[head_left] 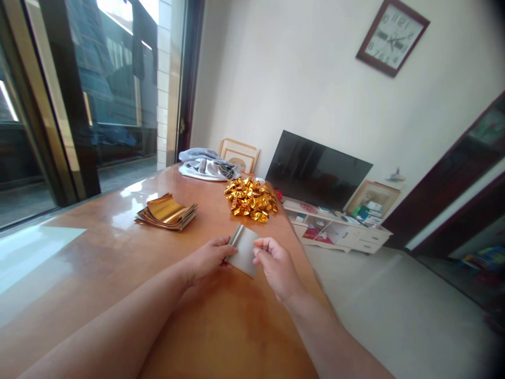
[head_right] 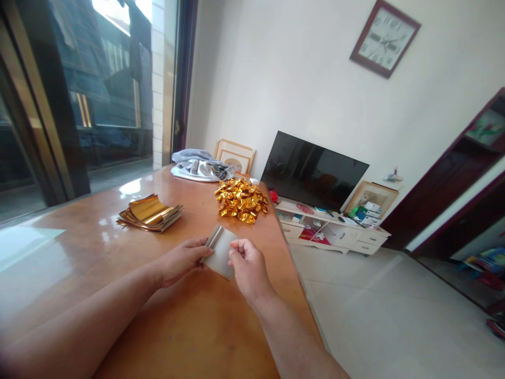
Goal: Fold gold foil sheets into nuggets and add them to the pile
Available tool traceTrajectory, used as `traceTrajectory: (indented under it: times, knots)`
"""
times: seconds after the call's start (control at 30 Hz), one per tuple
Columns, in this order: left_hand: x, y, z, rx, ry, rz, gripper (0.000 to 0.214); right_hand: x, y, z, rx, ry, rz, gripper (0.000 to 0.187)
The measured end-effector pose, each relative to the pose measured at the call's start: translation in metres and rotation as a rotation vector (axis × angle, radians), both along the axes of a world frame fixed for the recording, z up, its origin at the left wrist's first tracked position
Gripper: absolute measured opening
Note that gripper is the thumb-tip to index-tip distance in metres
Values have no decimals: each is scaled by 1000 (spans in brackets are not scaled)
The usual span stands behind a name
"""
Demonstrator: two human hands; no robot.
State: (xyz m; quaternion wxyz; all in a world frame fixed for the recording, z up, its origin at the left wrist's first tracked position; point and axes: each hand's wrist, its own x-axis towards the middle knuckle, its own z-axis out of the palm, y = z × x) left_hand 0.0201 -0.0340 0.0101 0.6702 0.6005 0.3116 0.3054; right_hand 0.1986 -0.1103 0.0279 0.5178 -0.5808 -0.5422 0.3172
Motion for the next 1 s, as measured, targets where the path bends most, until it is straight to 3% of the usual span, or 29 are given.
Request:
traceTrajectory:
  times: [0.07, 0.17, 0.23, 0.3, 0.5, 0.7, 1.0]
  knots:
    - [-1, 2, 0, -33, -15, 12, 35, 16, 0, 2, 149, -335, -55, 32]
    - [-3, 2, 1, -70, -47, 11, 38, 33, -5, 3, 257, -867, -30, 65]
    - [-5, 2, 1, -75, -51, -13, 38, 38, -10, 2, 266, -1090, 25, 79]
    - [-6, 1, 2, -58, -34, -34, 37, 39, -15, 0, 266, -1212, 85, 80]
    - [-7, -2, 5, 80, 49, -26, 45, 34, -22, -4, 286, -1297, 250, 55]
    - [-4, -1, 3, 213, 215, 22, 38, 30, -27, -8, 254, -1253, 343, 54]
    - [-1, 7, -15, 412, 335, -19, 40, 29, -35, -10, 272, -1145, 398, 61]
